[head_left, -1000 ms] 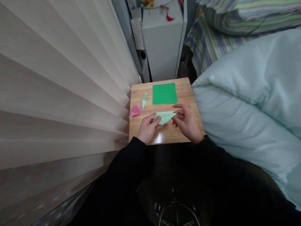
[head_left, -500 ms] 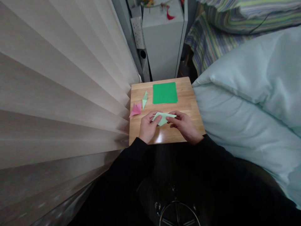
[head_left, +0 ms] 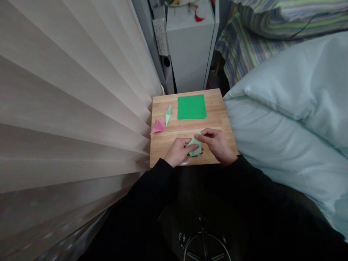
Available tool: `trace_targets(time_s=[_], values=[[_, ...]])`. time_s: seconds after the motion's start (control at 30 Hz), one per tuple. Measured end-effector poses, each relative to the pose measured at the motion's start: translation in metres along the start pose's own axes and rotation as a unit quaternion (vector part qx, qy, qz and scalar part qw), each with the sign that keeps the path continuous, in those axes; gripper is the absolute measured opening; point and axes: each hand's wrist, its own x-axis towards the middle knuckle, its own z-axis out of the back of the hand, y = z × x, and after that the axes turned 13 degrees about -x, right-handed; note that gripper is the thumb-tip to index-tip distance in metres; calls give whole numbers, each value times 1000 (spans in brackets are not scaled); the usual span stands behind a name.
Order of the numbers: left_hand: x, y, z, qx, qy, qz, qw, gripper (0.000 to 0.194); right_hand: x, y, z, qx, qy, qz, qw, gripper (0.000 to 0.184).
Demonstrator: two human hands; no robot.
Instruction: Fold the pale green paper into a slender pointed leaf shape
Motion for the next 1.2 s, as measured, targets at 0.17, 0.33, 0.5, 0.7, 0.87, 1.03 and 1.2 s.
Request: trace_targets(time_s=[0.17,0.33,0.5,0.7,0.87,1.03,1.2], values=[[-1,-2,0,-25,23,18,999,35,3,-3,1,-11,-21,3,1000,36],[2,5,3,14,-27,-32,999,43,5,-8,-2,-34,-72,16,997,43],[7,9,3,37,-148,-149,977,38,0,-9,-9,-64,2,41,997,37],[6,0,2,-21,-141,-174,974,23,-2,-6,-1,-159,83,93,979,29],[5,-2,4,-9,-134,-144,980,28,-3,-3,0,-126,63,80,987,28],[1,-3,2,-22,-150,-132,980,33,-3,0,0,-80,53,73,993,24],[1,-5,-1,-97,-202,-142,964,37,0,-1,5,-42,16,40,998,26]])
